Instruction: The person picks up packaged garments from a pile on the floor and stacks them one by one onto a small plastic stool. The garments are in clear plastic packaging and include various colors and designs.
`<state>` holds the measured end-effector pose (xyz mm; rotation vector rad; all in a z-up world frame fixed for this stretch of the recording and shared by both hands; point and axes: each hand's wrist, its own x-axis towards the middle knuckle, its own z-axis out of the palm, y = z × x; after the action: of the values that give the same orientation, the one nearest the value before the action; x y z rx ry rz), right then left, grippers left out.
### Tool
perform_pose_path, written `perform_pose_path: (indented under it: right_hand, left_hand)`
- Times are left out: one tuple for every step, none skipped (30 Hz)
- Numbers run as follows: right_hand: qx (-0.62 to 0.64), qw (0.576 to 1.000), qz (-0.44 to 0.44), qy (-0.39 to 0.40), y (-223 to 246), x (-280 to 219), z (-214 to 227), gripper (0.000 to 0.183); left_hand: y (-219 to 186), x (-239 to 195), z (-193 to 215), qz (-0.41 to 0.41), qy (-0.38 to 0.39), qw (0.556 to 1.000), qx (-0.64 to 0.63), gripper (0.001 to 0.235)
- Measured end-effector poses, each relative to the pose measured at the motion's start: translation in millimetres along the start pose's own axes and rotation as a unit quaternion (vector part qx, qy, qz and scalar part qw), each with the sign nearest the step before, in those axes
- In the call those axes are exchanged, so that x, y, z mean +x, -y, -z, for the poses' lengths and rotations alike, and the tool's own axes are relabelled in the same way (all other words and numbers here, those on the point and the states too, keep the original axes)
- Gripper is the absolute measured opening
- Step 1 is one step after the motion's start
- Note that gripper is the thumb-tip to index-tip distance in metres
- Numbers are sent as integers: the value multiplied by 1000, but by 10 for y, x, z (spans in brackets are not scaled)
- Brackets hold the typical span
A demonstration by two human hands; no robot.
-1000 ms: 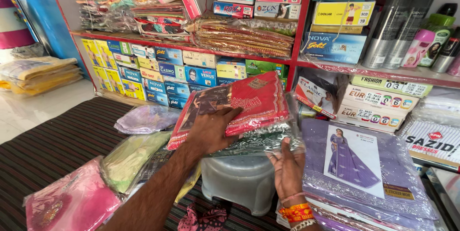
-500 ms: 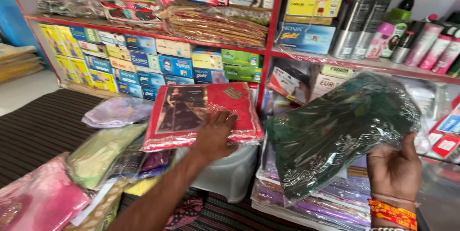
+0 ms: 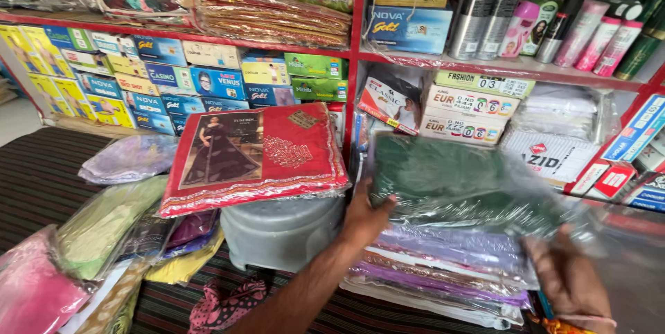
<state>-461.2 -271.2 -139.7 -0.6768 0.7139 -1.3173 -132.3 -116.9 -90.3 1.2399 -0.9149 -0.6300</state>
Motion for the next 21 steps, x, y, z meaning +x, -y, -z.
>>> perform_pose_path:
  right_hand:
    - [-42, 999, 2, -3, -66, -49, 60, 44]
    - [-75, 997, 20, -2, -82, -72, 92, 47]
    - [-92, 994, 55, 3, -97, -123, 121, 54]
    - [-151, 985, 73, -25, -82, -131, 107, 54]
    - [-210, 972, 89, -54, -61, -135, 81, 54]
    - [-269, 954, 101, -85, -62, -164, 67, 55]
    - [-299, 941, 135, -85, -80, -179, 35, 55]
    - [-328, 926, 169, -84, -79, -179, -1, 55]
    - [-357, 908, 202, -83, -73, -191, -21, 55]
    - [-376, 902, 197, -85, -79, -198, -42, 52]
    - [-394, 895, 191, -86, -87, -192, -62, 50]
    - [-414, 886, 186, -89, -74, -192, -54, 47]
    - [-398, 890, 207, -80, -66, -188, -44, 44]
    - [-382, 893, 227, -71, -64, -183, -38, 42]
    - [-366, 895, 247, -61, -57, -181, -30, 40]
    - [-366, 895, 239, -87, -62, -179, -32, 41]
    - [-366, 895, 230, -113, -63, -177, -40, 42]
    - [-366, 893, 222, -139, -50, -178, -46, 44]
    - [-385, 885, 232, -123, -53, -188, -60, 42]
    - [-403, 876, 243, -108, -60, -198, -83, 41]
    - [-421, 866, 254, -92, -54, -215, -104, 41]
  left_hand:
    - [88, 55, 78, -19, -25, 995, 95, 67]
    - [160, 81, 121, -38, -50, 980, 187, 68]
    - [218, 59, 128, -33, -47, 981, 184, 67]
    - [242, 31, 163, -30, -46, 981, 185, 65]
    - [241, 0, 193, -27, -44, 981, 185, 63]
    - [234, -64, 228, -23, -48, 976, 209, 64]
    - [209, -119, 252, -19, -52, 971, 233, 64]
    - [169, -161, 263, -15, -56, 965, 255, 65]
    - [126, -208, 271, -5, -59, 961, 271, 67]
    - [73, -232, 285, 3, -62, 956, 288, 69]
    - [20, -252, 300, 11, -65, 950, 304, 72]
    - [-22, -275, 296, -29, -64, 950, 304, 72]
    - [-61, -296, 295, -70, -64, 948, 303, 73]
    - [-97, -324, 293, -109, -64, 945, 302, 74]
    - [-130, -359, 284, -120, -60, 935, 328, 75]
    - [-164, -395, 288, -132, -56, 924, 355, 76]
    - [-200, -416, 288, -144, -52, 912, 381, 77]
    - [-234, -413, 271, -156, -43, 911, 381, 74]
    - [-263, -399, 252, -167, -34, 909, 380, 72]
    - [-286, -354, 224, -180, -24, 908, 378, 69]
    - [-303, -275, 196, -204, -22, 906, 370, 68]
